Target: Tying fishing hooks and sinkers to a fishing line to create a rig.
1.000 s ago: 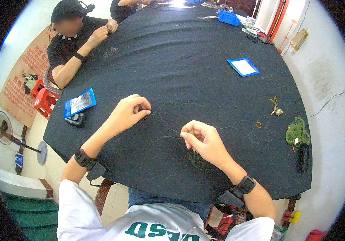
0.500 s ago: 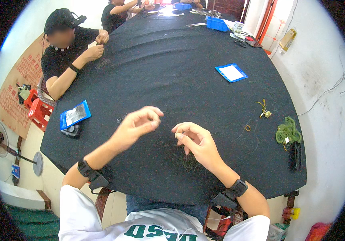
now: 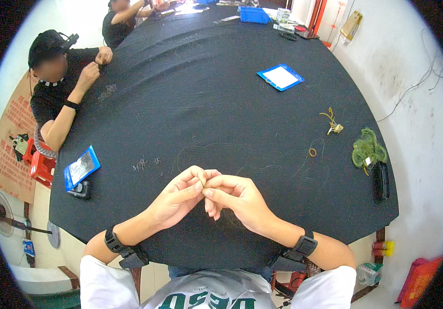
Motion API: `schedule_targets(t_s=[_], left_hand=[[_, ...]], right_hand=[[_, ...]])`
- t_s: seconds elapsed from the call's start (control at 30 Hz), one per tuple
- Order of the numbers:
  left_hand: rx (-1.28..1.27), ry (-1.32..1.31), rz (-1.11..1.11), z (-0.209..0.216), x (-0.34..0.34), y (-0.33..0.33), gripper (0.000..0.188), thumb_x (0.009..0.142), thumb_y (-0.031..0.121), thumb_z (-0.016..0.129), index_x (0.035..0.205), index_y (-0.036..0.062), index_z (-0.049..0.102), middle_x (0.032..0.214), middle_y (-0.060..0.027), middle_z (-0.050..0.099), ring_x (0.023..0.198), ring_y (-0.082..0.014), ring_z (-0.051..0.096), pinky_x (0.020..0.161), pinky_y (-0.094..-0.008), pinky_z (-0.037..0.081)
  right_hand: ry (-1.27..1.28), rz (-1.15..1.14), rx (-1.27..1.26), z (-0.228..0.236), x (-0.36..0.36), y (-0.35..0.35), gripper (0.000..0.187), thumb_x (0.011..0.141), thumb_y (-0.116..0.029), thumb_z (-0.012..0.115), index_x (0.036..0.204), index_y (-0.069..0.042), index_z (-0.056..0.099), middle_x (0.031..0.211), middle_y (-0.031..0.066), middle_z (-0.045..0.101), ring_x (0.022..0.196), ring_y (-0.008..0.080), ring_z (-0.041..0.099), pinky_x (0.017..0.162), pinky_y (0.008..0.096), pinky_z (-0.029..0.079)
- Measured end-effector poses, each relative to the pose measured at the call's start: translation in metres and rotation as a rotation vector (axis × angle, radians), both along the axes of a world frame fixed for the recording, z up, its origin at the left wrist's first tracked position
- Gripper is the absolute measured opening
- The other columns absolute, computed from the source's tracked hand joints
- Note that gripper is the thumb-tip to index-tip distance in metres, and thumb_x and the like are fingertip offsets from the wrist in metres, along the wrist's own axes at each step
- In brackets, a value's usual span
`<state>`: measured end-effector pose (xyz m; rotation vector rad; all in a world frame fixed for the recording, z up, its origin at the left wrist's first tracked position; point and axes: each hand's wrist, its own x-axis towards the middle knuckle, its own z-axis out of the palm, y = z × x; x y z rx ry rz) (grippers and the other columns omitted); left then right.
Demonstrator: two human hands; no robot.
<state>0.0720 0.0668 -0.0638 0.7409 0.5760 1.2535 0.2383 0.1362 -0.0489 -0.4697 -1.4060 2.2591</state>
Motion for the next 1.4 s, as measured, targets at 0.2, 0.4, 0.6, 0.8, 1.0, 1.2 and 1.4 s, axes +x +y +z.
schedule_targets(t_s=[0.2,0.4,0.6,0.8,1.0,1.2,1.4], left_hand=[[0.042,0.121,0.07,0.004,0.002,-0.006,0.009,0.094,0.018,0.05,0.094,0.0101,0.047,0.123,-0.0117,0.044,0.094,-0.0184,0.054,0.083,-0.0369,0.046],[0.137,0.134,0.069,0.003,-0.001,-0.005,0.009,0.091,0.012,0.056,0.099,0.007,0.054,0.117,-0.0064,0.045,0.109,-0.0154,0.047,0.094,-0.0341,0.037],[0.272,0.38,0.203,0.009,-0.003,-0.007,0.007,0.087,0.004,0.057,0.094,0.0026,0.058,0.11,-0.0074,0.046,0.097,-0.0139,0.053,0.082,-0.0288,0.045],[0.444,0.718,0.363,0.016,-0.006,-0.009,0.007,0.082,0.0,0.06,0.089,0.0008,0.06,0.094,-0.0082,0.056,0.08,-0.013,0.058,0.071,-0.0265,0.048],[0.605,1.017,0.522,0.022,-0.007,-0.01,0.01,0.077,-0.002,0.065,0.086,0.0003,0.062,0.086,-0.008,0.06,0.073,-0.0151,0.059,0.064,-0.0263,0.049],[0.736,1.149,0.622,0.02,-0.005,-0.007,0.015,0.073,-0.003,0.068,0.086,0.0012,0.062,0.083,-0.0088,0.06,0.071,-0.0193,0.06,0.062,-0.0278,0.048],[0.74,1.155,0.633,0.021,-0.007,-0.007,0.015,0.073,-0.004,0.067,0.085,0.0014,0.062,0.081,-0.0087,0.06,0.07,-0.0192,0.06,0.061,-0.0274,0.048]], right_hand=[[0.04,0.034,-0.013,0.002,0.002,0.0,0.014,0.09,-0.012,0.055,0.095,0.0,0.062,0.072,0.0058,0.062,0.064,0.0108,0.059,0.056,0.0234,0.049],[0.051,0.027,0.005,0.004,0.004,0.0,0.012,0.089,-0.008,0.057,0.094,0.0,0.063,0.074,0.0063,0.062,0.065,0.0107,0.059,0.057,0.0234,0.049],[0.004,-0.065,0.155,0.008,0.007,-0.001,0.011,0.084,-0.003,0.06,0.093,0.002,0.064,0.076,0.006,0.063,0.068,0.011,0.06,0.06,0.0233,0.049],[-0.067,-0.198,0.88,0.007,0.004,0.006,0.01,0.075,0.0,0.065,0.085,0.0,0.065,0.074,0.0077,0.064,0.061,0.011,0.061,0.056,0.0232,0.048],[-0.072,-0.281,0.978,0.007,0.003,0.005,0.009,0.074,0.0,0.065,0.083,-0.001,0.066,0.071,0.0081,0.063,0.057,0.0136,0.06,0.054,0.0245,0.047],[-0.064,-0.26,1.039,0.006,0.003,0.008,0.009,0.075,0.001,0.064,0.083,-0.001,0.065,0.072,0.0087,0.064,0.057,0.0142,0.06,0.053,0.0254,0.047],[-0.168,-0.239,0.998,0.013,0.004,0.005,0.008,0.079,-0.001,0.062,0.087,-0.001,0.064,0.072,0.0085,0.063,0.058,0.0119,0.059,0.053,0.023,0.046]])
